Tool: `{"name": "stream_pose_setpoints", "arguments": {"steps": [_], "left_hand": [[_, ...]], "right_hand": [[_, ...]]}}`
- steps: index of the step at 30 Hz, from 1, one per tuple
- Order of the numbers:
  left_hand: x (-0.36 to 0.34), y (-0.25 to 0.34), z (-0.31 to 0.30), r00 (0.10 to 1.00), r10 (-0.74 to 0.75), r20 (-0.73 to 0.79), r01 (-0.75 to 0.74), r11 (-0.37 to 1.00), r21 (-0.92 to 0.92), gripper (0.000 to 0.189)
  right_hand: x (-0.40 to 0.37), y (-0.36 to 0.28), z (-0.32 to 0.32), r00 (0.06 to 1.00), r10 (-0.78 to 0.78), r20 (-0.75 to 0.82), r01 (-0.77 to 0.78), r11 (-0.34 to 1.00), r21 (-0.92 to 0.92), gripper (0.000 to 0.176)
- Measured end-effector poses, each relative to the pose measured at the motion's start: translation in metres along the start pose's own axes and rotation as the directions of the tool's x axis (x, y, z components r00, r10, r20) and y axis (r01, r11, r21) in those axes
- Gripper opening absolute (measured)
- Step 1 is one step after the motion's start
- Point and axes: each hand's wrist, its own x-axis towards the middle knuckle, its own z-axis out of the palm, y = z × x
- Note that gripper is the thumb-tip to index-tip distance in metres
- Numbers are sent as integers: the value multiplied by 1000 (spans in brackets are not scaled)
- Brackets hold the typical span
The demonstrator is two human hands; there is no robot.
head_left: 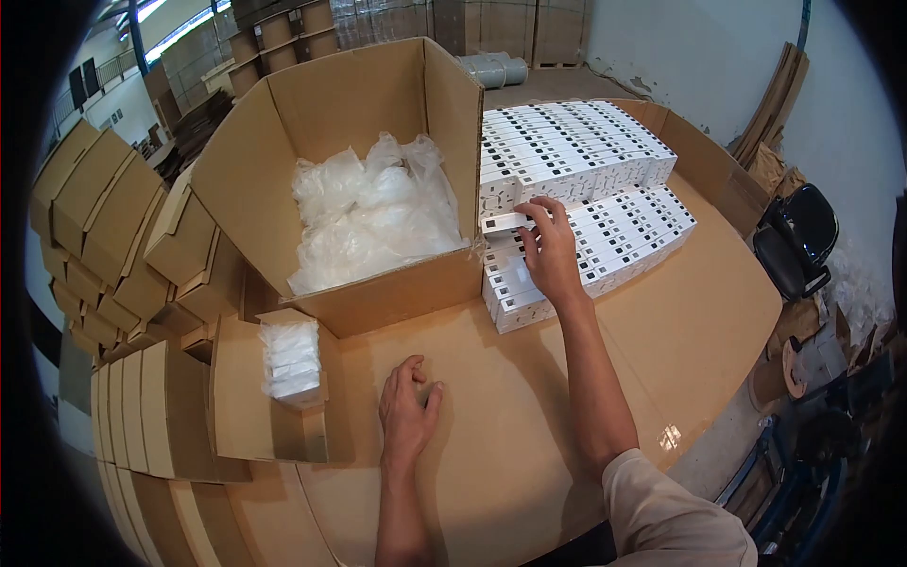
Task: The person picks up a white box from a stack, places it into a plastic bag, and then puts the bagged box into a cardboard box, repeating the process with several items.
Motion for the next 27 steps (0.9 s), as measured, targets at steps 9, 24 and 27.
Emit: {"name": "stream_pose_setpoints", "arguments": {"steps": [9, 24, 27], "left_hand": [[-2, 3, -8, 996, -78, 44, 81, 994, -72, 49], [-7, -1, -15, 991, -125, 38, 131, 947, -294, 44], [-6, 1, -17, 987, -147, 67, 162, 927, -339, 42]], "right_hand": [[-22, -46, -27, 994, 96, -46, -91, 990, 108, 29], [-100, -105, -28, 981, 161, 108, -176, 972, 158, 26], [-113, -110, -18, 969, 181, 165, -210, 961, 181, 26]]}}
